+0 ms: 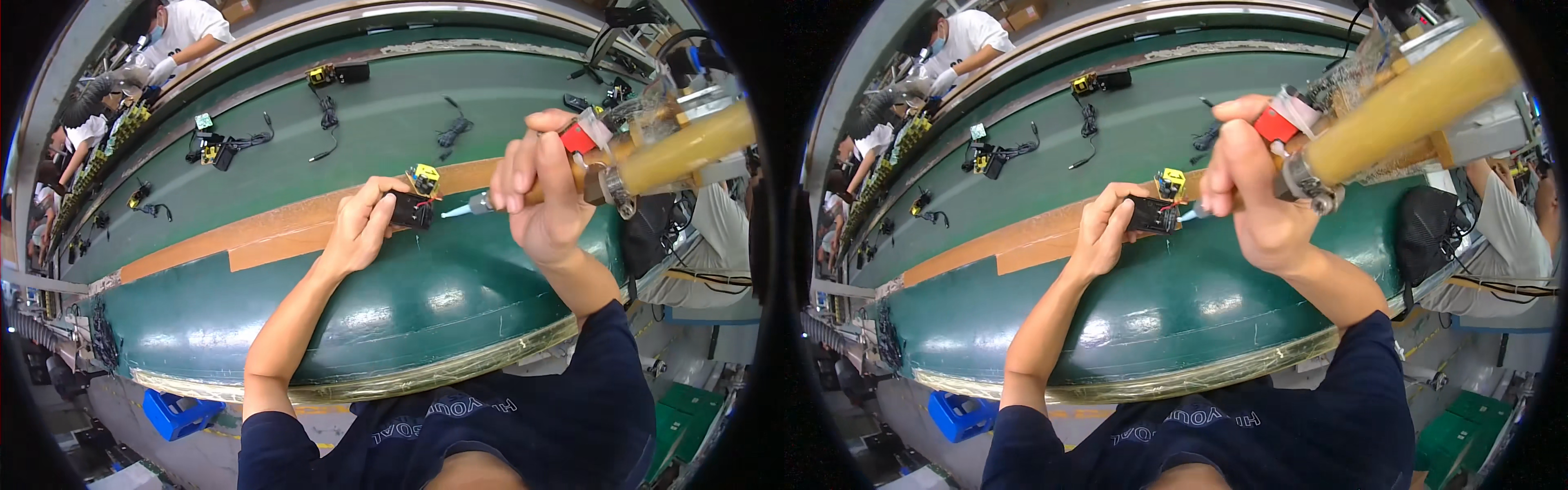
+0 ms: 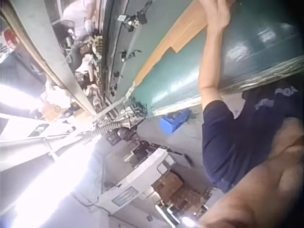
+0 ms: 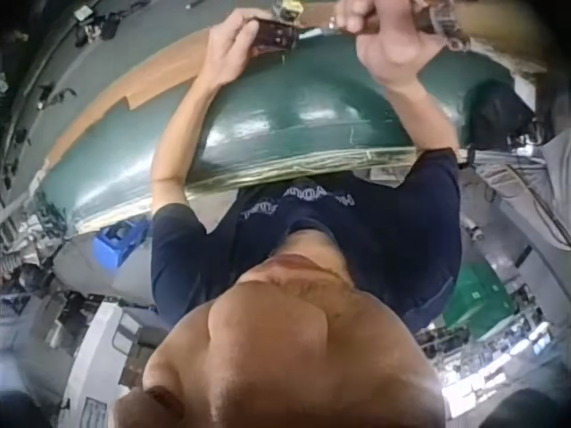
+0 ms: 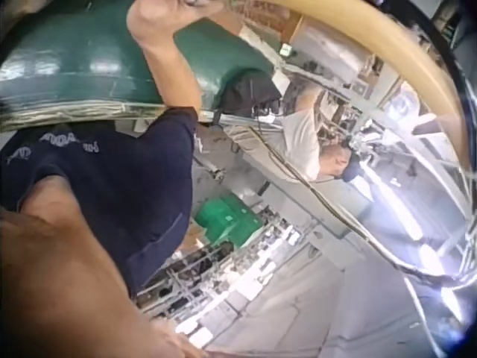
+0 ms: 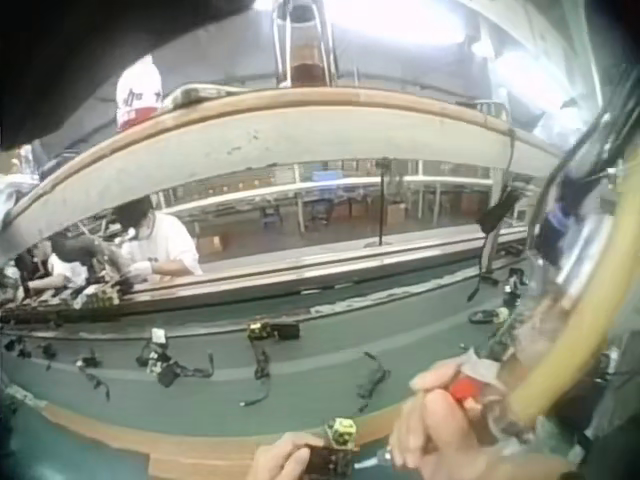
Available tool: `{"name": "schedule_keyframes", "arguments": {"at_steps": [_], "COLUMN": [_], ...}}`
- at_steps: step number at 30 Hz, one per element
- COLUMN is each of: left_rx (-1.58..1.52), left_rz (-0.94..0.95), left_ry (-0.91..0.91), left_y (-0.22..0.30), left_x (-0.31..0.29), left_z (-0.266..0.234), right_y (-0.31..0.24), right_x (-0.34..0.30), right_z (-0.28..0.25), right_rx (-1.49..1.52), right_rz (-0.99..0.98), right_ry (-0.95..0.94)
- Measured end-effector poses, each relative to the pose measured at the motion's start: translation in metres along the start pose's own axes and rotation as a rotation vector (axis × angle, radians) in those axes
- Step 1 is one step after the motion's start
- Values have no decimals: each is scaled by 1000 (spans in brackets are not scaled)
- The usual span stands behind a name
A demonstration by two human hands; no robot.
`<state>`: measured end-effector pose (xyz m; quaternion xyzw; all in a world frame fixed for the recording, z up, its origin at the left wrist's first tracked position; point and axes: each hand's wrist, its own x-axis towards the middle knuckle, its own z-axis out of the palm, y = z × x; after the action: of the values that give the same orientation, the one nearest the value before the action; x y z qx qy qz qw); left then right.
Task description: Assembling electronic components on PCBs at a manufacturing conveyor line.
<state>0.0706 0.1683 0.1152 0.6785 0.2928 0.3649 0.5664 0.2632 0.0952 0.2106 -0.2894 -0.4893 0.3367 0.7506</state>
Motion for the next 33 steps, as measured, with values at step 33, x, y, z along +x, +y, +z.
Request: {"name": "schedule_keyframes", "arguments": {"at_steps": [33], "left_rx": [-197], "left_rz": [-13], "left_ry": [-26], "left_y": [6], "left_x": [20], "left_z": [6], "right_y": [25], "right_x": [14], "right_z": [-9], "right_rx": [67], "right_rz": [12], "right_ry": [-153]}}
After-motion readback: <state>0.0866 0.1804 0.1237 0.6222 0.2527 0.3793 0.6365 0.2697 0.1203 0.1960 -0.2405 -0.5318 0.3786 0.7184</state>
